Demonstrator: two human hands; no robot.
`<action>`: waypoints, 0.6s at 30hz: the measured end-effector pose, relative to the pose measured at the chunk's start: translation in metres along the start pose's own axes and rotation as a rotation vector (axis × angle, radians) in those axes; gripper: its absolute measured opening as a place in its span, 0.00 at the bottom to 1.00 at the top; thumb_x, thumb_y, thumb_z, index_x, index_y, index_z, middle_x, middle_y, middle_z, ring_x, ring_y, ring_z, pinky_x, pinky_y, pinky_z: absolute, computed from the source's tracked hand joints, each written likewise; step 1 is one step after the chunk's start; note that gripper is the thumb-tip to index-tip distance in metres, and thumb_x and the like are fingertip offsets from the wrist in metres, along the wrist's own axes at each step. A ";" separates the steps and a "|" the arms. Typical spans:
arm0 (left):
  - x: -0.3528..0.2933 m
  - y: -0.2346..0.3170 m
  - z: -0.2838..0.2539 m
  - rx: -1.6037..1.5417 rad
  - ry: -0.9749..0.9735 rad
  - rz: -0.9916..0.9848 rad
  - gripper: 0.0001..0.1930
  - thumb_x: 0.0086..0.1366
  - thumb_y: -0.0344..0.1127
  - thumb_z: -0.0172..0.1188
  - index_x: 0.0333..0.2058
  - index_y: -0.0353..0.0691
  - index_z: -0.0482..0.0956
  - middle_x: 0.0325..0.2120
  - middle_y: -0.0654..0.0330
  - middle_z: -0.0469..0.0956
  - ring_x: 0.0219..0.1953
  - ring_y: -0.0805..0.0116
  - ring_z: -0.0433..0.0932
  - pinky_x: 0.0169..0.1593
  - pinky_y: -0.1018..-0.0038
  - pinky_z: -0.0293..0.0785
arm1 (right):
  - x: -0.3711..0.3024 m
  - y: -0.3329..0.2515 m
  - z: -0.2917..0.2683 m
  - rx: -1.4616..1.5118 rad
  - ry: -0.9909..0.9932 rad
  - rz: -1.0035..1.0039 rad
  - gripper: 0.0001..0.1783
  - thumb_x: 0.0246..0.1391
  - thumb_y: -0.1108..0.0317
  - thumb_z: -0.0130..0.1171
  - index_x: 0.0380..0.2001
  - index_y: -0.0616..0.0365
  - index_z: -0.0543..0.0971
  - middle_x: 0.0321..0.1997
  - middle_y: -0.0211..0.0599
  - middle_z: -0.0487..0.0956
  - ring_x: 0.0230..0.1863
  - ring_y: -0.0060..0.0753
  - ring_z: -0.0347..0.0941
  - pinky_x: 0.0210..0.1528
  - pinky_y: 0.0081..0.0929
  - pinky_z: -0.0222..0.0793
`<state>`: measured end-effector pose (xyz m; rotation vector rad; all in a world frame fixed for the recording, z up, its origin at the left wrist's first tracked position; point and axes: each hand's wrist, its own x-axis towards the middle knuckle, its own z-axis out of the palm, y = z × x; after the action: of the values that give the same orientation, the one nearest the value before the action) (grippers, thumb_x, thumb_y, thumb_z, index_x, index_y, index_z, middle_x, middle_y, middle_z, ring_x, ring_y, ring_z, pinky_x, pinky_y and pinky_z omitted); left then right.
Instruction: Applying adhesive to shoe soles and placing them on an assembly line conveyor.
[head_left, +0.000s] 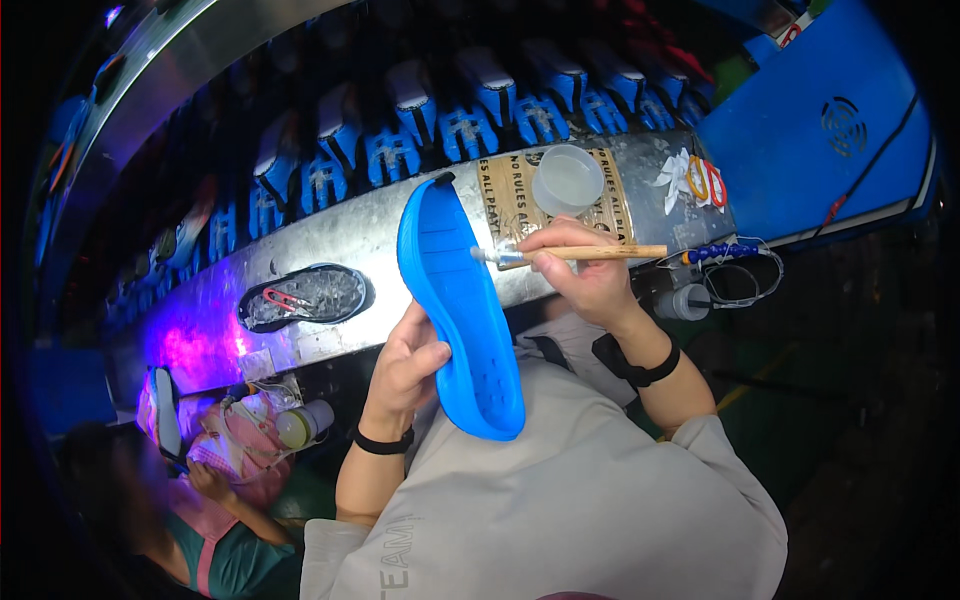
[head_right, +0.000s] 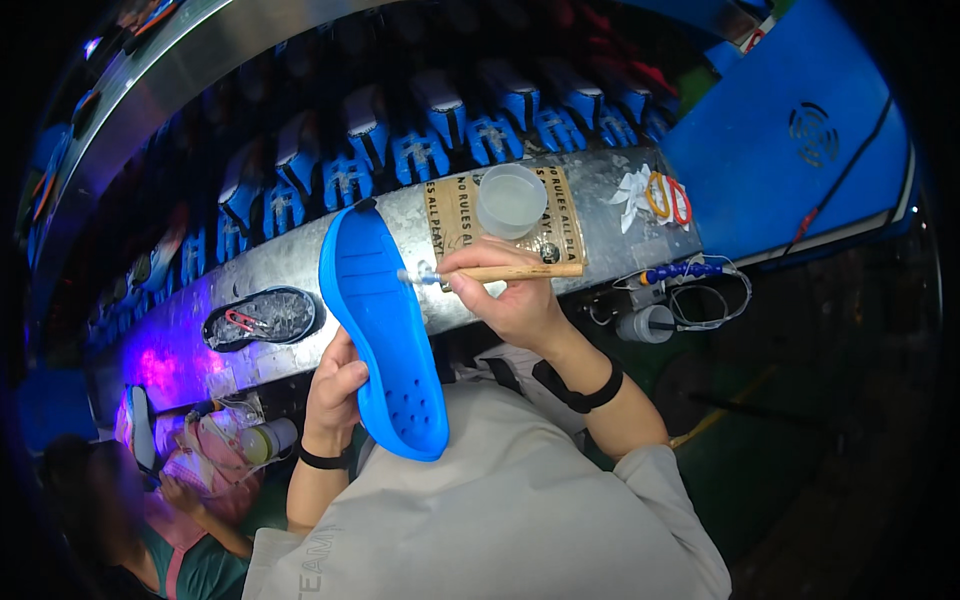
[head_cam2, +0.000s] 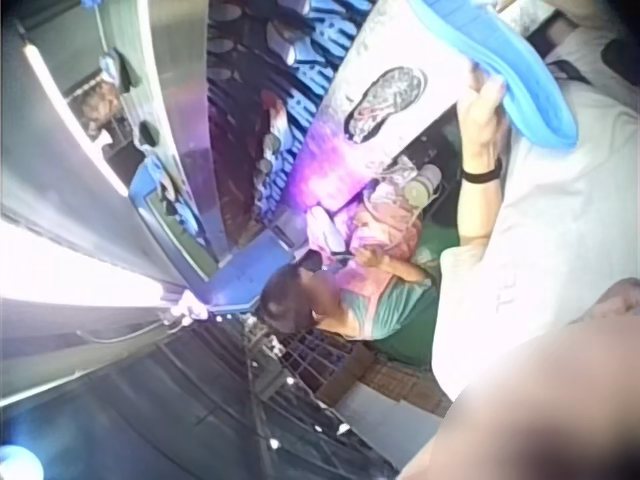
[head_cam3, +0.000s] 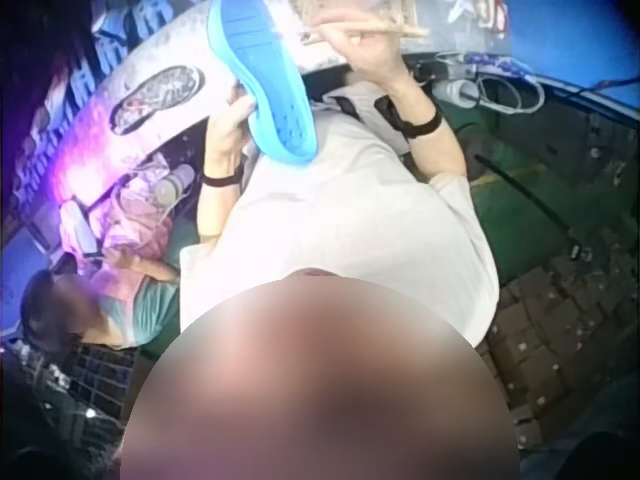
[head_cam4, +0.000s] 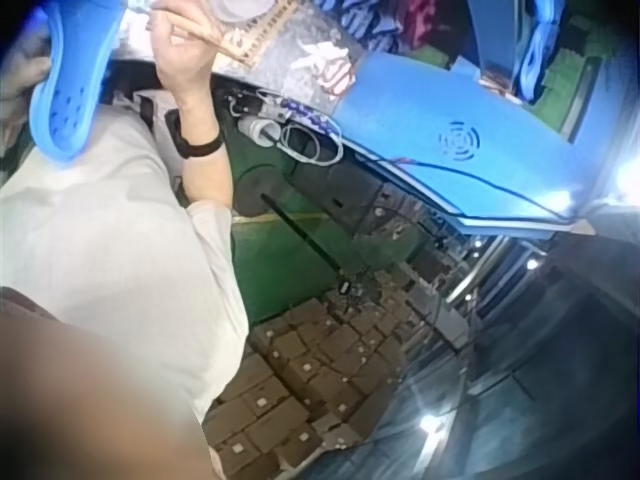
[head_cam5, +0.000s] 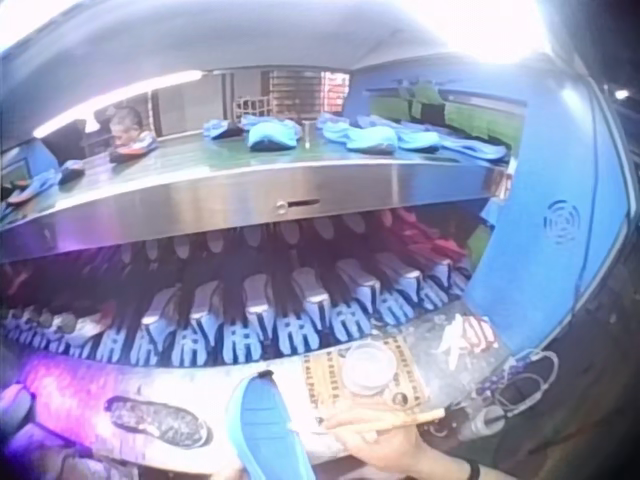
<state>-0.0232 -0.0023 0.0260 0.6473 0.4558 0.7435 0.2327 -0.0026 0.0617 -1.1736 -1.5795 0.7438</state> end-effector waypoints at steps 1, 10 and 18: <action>0.000 0.001 0.000 -0.001 0.000 -0.001 0.41 0.59 0.35 0.64 0.67 0.32 0.54 0.59 0.52 0.68 0.60 0.62 0.70 0.63 0.65 0.66 | -0.001 -0.001 -0.002 -0.001 -0.005 -0.004 0.07 0.54 0.73 0.60 0.36 0.64 0.82 0.35 0.38 0.82 0.35 0.28 0.76 0.40 0.26 0.71; -0.002 0.003 0.004 0.057 -0.040 -0.101 0.41 0.56 0.38 0.63 0.66 0.29 0.56 0.58 0.51 0.70 0.58 0.61 0.72 0.62 0.66 0.68 | 0.006 0.007 -0.004 0.120 0.167 0.008 0.09 0.57 0.74 0.57 0.39 0.66 0.82 0.33 0.34 0.79 0.32 0.19 0.71 0.35 0.18 0.65; 0.004 0.007 0.007 0.189 -0.017 0.007 0.42 0.56 0.39 0.65 0.65 0.29 0.57 0.57 0.50 0.71 0.58 0.59 0.72 0.62 0.64 0.68 | -0.002 0.005 -0.019 0.010 -0.019 -0.082 0.08 0.54 0.72 0.61 0.36 0.61 0.83 0.32 0.37 0.82 0.34 0.32 0.76 0.39 0.27 0.71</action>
<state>-0.0198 0.0023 0.0353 0.8314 0.5128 0.7062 0.2520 -0.0046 0.0627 -1.0913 -1.6281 0.7104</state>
